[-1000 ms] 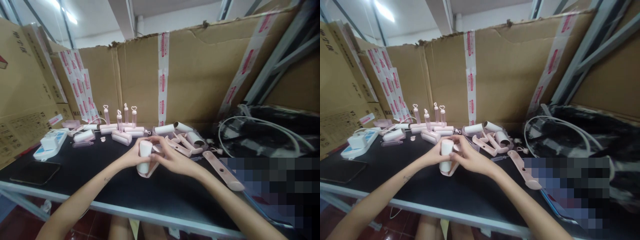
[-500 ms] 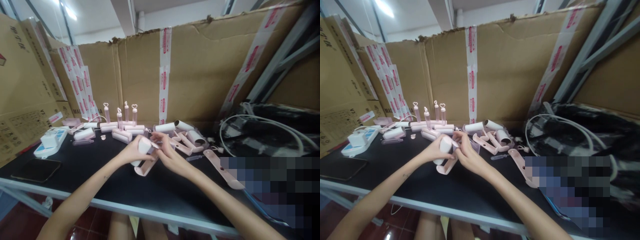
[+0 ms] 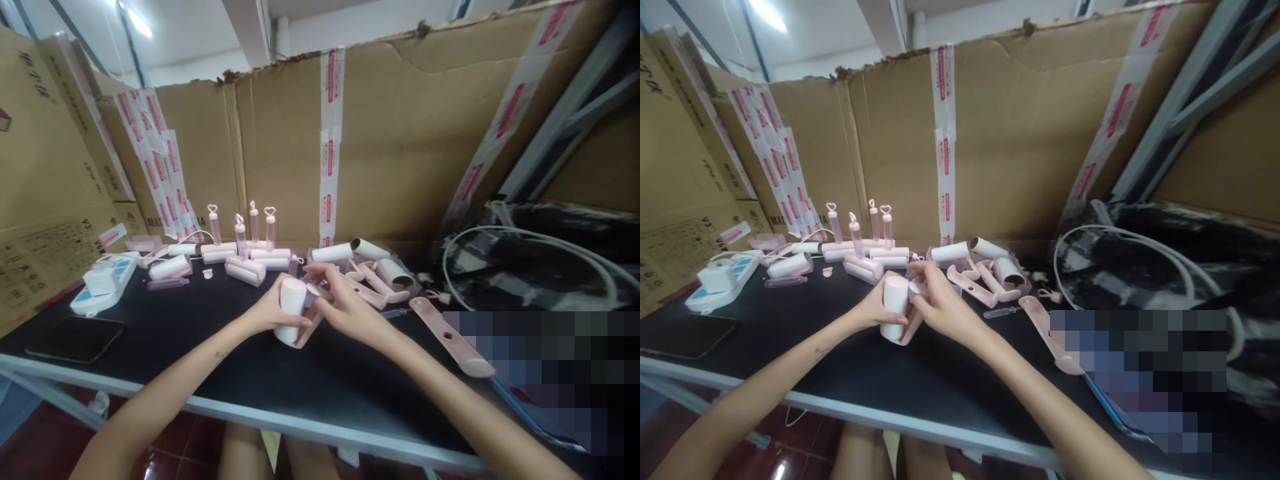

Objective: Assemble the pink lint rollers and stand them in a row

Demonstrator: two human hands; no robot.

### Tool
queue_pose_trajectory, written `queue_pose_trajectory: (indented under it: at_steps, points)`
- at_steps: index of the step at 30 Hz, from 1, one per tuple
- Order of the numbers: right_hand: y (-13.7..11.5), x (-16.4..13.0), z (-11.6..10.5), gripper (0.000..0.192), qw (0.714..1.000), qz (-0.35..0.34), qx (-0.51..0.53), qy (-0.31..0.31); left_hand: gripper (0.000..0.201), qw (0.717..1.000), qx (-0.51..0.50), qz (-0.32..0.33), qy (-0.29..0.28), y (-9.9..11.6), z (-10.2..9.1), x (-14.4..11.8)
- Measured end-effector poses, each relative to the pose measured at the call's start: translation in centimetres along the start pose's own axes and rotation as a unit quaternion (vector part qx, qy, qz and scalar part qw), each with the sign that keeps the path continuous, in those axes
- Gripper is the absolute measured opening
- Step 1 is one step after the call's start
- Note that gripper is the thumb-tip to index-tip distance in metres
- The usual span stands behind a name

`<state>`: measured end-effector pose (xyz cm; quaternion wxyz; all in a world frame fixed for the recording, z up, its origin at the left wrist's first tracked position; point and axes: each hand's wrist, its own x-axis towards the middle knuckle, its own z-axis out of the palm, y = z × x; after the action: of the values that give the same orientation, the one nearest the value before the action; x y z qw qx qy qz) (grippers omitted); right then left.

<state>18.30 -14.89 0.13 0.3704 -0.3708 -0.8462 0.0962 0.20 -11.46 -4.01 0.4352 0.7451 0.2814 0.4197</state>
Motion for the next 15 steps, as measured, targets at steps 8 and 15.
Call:
queue_pose_trajectory:
  at_steps: [8, 15]
  points:
    - [-1.3, -0.1, -1.4, 0.017, 0.966, -0.028, -0.243, -0.087, 0.071, 0.959, 0.255, -0.055, -0.114, 3.5, -0.6, -0.7]
    - [-1.2, 0.1, -1.0, 0.007, 0.986, 0.094, -0.062, -0.122, 0.057, 0.927, 0.362, -0.032, -0.096, 5.0, -0.9, -1.1]
